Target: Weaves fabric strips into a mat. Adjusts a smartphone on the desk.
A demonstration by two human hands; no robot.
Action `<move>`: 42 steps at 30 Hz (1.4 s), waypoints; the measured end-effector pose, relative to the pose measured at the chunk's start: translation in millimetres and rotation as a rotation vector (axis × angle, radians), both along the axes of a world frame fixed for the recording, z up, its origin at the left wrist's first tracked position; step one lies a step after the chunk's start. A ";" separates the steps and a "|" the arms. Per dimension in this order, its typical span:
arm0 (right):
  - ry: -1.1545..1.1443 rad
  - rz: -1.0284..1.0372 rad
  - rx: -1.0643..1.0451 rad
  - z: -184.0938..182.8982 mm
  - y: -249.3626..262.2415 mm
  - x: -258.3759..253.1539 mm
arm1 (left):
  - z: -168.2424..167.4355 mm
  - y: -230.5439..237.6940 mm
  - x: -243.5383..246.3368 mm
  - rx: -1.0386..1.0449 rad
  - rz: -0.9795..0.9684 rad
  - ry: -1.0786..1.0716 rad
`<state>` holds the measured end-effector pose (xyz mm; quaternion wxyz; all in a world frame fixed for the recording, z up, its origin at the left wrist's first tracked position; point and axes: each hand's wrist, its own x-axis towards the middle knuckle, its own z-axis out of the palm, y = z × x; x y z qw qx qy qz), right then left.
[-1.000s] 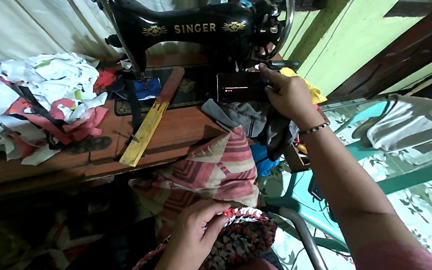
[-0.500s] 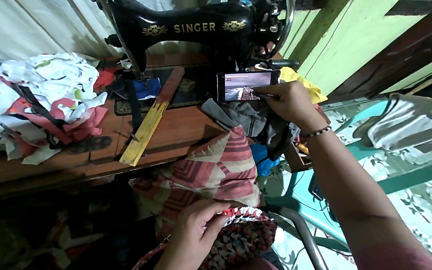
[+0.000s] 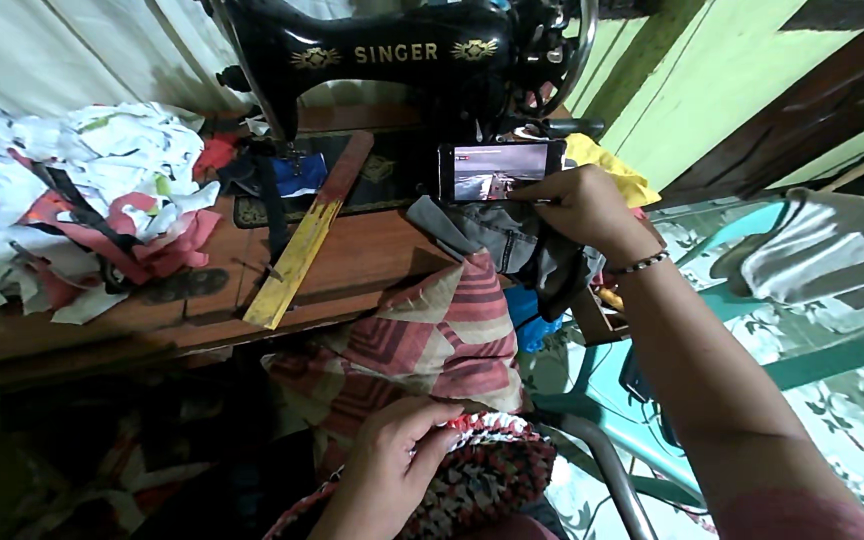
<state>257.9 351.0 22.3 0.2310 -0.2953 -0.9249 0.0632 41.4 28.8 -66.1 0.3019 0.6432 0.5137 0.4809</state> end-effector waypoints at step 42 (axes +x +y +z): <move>0.226 -0.173 -0.049 6.0 0.3 18.6 | -0.4 1.0 -0.3 0.004 -0.001 -0.001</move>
